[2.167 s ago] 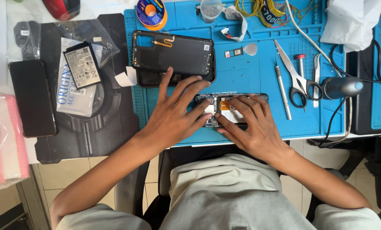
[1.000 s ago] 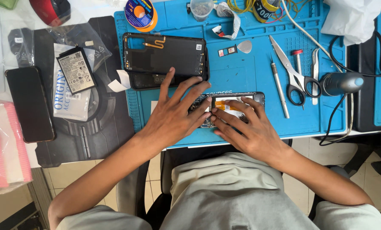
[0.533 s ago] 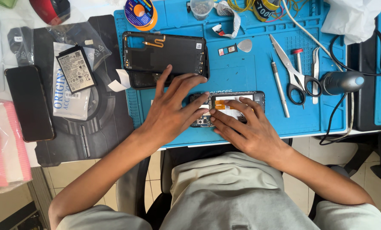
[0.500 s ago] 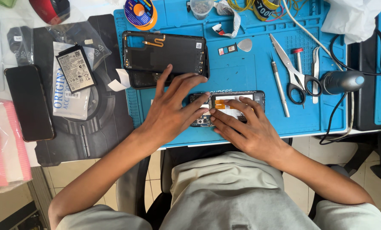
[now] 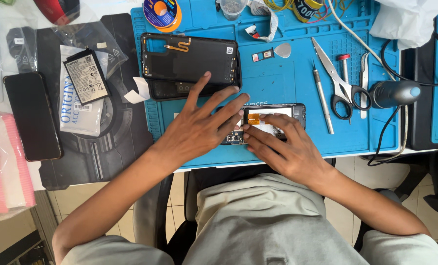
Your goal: The person removes a protective film from a smartphone battery using a metal tool, then places the battery into the phone chassis and presses it down. They connect a ribbon cable and use a screwdriver to secure internal components.
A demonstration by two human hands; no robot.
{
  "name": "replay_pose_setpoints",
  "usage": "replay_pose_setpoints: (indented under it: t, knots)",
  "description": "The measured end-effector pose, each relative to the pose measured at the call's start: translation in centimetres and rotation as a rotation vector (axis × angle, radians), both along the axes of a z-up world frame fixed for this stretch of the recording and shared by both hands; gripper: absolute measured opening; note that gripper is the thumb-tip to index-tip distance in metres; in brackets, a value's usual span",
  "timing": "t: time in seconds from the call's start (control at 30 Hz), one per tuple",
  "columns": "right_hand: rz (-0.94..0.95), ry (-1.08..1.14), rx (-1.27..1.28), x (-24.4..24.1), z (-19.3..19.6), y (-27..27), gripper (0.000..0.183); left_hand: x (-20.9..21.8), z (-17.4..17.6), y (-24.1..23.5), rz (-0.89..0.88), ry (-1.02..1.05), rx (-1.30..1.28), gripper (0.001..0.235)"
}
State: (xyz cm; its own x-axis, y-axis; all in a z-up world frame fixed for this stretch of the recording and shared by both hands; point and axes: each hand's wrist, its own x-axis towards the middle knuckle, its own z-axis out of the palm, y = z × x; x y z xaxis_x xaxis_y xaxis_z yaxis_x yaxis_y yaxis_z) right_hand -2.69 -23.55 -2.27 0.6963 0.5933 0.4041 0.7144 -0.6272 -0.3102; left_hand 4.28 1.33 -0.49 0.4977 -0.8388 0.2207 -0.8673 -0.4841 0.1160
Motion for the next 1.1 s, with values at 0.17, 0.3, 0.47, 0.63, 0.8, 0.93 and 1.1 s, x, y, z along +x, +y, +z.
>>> replay_pose_setpoints:
  t: [0.17, 0.3, 0.47, 0.63, 0.8, 0.93, 1.1]
  knots:
    - [-0.063, 0.038, 0.061, 0.0, 0.0, -0.1, 0.038, 0.7, 0.3, 0.0, -0.03, -0.006, 0.04, 0.026]
    - [-0.077, 0.061, 0.007, 0.0, 0.3, 0.2, 0.045, 1.1, 0.4, 0.1, -0.052, 0.021, 0.032, 0.029]
    - [-0.101, 0.143, -0.048, 0.4, 0.6, 0.6, 0.055, 1.3, 0.2, 0.2, -0.075, 0.057, 0.019, 0.032]
    - [-0.103, 0.121, -0.055, 0.4, 0.4, 0.6, 0.052, 1.2, 0.0, 0.2, -0.075, 0.072, 0.018, 0.032]
    - [-0.077, 0.101, -0.012, 0.1, 0.3, 0.4, 0.047, 1.2, -0.2, 0.3, -0.077, 0.088, -0.025, 0.027]
    - [-0.05, 0.069, 0.016, 0.4, 0.5, 0.2, 0.042, 1.4, -0.4, 0.1, -0.085, 0.097, -0.033, 0.026]
    - [-0.027, 0.064, 0.038, 0.2, 0.4, 0.2, 0.042, 1.2, -0.5, 0.2, -0.085, 0.104, -0.016, 0.029]
